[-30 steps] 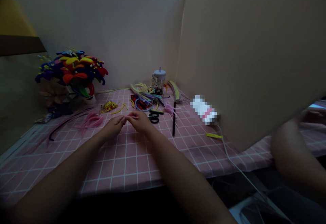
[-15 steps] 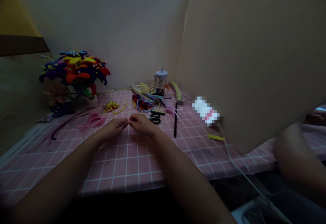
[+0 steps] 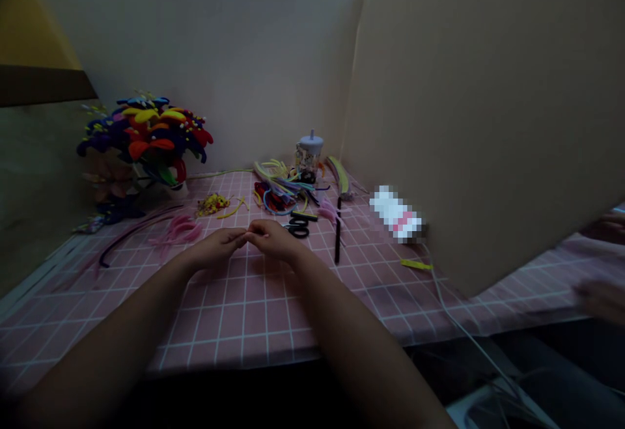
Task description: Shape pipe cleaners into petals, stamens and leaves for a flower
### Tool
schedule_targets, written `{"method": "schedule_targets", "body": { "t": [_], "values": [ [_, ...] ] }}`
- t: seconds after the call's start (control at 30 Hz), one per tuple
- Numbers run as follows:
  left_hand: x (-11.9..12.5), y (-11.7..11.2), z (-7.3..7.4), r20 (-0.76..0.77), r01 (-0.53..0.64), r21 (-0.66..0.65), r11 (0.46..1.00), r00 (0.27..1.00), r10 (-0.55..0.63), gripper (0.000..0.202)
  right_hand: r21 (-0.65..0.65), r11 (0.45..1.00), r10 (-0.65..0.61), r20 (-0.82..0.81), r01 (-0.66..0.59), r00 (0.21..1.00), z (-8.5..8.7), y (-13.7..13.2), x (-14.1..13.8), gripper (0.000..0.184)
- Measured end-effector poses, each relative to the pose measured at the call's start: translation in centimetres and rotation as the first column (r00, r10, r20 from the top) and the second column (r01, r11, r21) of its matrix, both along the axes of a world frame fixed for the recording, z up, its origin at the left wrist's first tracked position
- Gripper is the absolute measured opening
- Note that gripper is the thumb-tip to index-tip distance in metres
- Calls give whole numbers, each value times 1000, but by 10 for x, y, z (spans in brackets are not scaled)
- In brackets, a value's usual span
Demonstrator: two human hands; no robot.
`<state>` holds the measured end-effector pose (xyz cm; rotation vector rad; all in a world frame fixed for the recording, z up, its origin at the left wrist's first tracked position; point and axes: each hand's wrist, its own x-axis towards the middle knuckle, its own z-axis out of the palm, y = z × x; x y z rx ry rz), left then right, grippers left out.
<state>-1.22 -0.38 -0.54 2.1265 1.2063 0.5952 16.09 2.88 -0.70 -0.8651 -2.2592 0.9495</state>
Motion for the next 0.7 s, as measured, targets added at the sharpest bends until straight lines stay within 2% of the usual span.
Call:
{"method": "schedule_targets", "body": {
  "t": [0.17, 0.37, 0.53, 0.7],
  "values": [
    [1, -1, -1, 23, -17, 24, 1000, 1000, 16, 37, -47, 999, 22, -47, -25, 999, 3, 0, 1, 22],
    [1, 2, -6, -47, -71, 90, 993, 996, 76, 33, -131, 991, -23, -55, 16, 998, -7, 6, -2, 20],
    [1, 5, -8, -17, -43, 23, 999, 999, 43, 35, -95, 995, -35, 29, 38, 999, -10, 8, -3, 20],
    [2, 1, -4, 1, -43, -2, 999, 999, 43, 36, -154, 988, 3, -21, -6, 1000, -3, 5, 1, 22]
  ]
}}
